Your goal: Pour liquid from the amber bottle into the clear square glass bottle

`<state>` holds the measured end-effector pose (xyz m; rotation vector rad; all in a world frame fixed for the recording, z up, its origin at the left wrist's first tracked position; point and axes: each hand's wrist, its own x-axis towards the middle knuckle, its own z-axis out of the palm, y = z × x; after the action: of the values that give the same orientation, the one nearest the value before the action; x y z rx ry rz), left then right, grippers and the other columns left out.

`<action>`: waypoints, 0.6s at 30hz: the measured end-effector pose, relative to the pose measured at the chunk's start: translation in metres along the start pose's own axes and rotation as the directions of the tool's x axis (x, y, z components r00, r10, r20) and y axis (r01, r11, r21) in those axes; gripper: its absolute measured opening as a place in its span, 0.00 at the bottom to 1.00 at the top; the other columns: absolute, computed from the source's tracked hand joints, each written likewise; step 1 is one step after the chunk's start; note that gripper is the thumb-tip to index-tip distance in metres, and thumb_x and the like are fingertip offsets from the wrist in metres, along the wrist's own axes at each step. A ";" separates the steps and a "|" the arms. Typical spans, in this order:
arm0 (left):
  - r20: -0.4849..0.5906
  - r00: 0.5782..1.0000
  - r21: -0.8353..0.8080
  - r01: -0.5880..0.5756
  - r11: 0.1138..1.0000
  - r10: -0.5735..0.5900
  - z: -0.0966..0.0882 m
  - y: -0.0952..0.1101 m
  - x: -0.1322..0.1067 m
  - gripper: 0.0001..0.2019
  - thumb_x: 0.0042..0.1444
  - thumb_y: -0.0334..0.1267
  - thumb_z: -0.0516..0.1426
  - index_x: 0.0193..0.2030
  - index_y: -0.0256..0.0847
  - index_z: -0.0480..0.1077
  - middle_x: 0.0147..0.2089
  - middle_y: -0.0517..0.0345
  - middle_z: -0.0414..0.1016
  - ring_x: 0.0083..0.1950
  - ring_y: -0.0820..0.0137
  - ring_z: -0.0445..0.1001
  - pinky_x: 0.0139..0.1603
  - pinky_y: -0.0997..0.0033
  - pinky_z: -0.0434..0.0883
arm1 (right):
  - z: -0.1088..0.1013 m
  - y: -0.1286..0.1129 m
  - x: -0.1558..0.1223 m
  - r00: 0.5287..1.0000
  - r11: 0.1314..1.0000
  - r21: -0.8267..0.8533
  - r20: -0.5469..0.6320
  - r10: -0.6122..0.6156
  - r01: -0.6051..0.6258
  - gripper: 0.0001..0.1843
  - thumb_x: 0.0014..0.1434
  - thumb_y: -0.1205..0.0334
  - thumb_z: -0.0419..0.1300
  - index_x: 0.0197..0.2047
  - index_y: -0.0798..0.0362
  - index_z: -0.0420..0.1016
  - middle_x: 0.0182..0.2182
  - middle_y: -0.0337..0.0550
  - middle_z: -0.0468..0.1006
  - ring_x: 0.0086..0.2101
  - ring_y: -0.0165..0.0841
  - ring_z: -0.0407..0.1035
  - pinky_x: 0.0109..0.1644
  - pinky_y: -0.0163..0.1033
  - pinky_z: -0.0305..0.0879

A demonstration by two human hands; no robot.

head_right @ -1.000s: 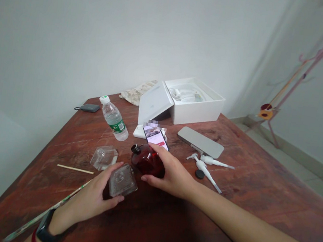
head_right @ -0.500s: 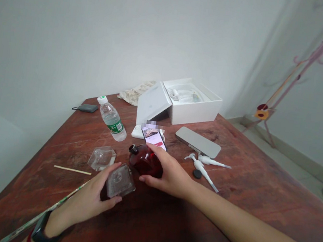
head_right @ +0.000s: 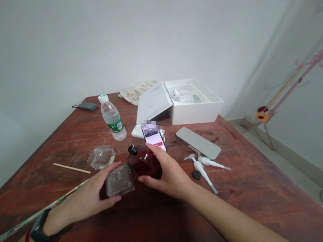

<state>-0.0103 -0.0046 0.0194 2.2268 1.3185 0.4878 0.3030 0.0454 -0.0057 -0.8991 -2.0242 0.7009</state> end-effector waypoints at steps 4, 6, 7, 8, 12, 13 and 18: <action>0.012 1.000 0.000 0.016 1.000 -0.016 0.000 0.000 0.000 0.44 0.61 0.40 0.68 0.80 0.45 0.54 0.78 0.37 0.67 0.76 0.45 0.71 0.78 0.38 0.66 | -0.001 -0.001 0.000 1.000 1.000 -0.001 0.011 0.001 -0.001 0.50 0.61 0.51 0.76 0.80 0.47 0.59 0.71 0.61 0.74 0.68 0.56 0.72 0.72 0.64 0.70; 0.017 1.000 0.000 0.024 1.000 -0.024 0.000 0.001 0.000 0.43 0.62 0.41 0.68 0.80 0.44 0.54 0.79 0.37 0.66 0.77 0.45 0.70 0.79 0.38 0.66 | -0.001 -0.001 0.000 1.000 1.000 -0.001 0.013 0.000 0.000 0.50 0.61 0.52 0.76 0.80 0.47 0.59 0.71 0.61 0.74 0.68 0.56 0.72 0.72 0.63 0.70; 0.017 1.000 0.000 0.024 1.000 -0.024 0.000 0.001 0.000 0.43 0.62 0.41 0.68 0.80 0.43 0.54 0.79 0.36 0.65 0.77 0.45 0.70 0.79 0.38 0.66 | 0.000 -0.001 0.000 1.000 1.000 -0.001 0.013 -0.001 0.001 0.50 0.61 0.52 0.76 0.80 0.46 0.59 0.70 0.60 0.75 0.68 0.55 0.73 0.72 0.63 0.70; 0.017 1.000 0.001 0.022 1.000 -0.022 0.000 0.001 0.000 0.43 0.62 0.41 0.68 0.80 0.43 0.54 0.79 0.36 0.65 0.77 0.45 0.70 0.79 0.38 0.66 | 0.000 -0.001 0.000 1.000 1.000 0.000 0.012 -0.002 0.002 0.50 0.61 0.52 0.77 0.80 0.46 0.59 0.70 0.60 0.75 0.68 0.55 0.73 0.72 0.63 0.70; 0.012 1.000 0.007 0.009 1.000 -0.009 0.000 0.000 -0.001 0.44 0.62 0.40 0.68 0.80 0.45 0.54 0.79 0.37 0.66 0.77 0.45 0.70 0.79 0.38 0.66 | 0.001 -0.001 0.000 1.000 1.000 0.005 0.006 -0.006 0.006 0.52 0.60 0.52 0.77 0.80 0.46 0.59 0.70 0.60 0.75 0.67 0.55 0.73 0.72 0.63 0.70; 0.009 1.000 0.008 0.009 1.000 -0.009 0.000 0.000 -0.001 0.44 0.61 0.40 0.68 0.80 0.45 0.54 0.79 0.38 0.66 0.77 0.45 0.70 0.79 0.38 0.66 | 0.001 -0.001 0.000 1.000 1.000 0.007 0.005 -0.007 0.007 0.52 0.60 0.52 0.77 0.80 0.46 0.58 0.70 0.60 0.75 0.67 0.55 0.73 0.72 0.63 0.70; 0.005 1.000 0.004 0.017 1.000 -0.017 0.000 0.000 0.000 0.44 0.61 0.41 0.68 0.80 0.46 0.55 0.78 0.40 0.67 0.76 0.44 0.71 0.78 0.40 0.67 | 0.002 -0.002 0.000 1.000 1.000 0.008 0.006 -0.009 0.009 0.51 0.60 0.52 0.77 0.79 0.45 0.59 0.69 0.59 0.76 0.67 0.55 0.74 0.71 0.63 0.71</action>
<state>-0.0100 -0.0046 0.0192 2.2167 1.3362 0.4730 0.3009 0.0442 -0.0052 -0.8834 -2.0284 0.7064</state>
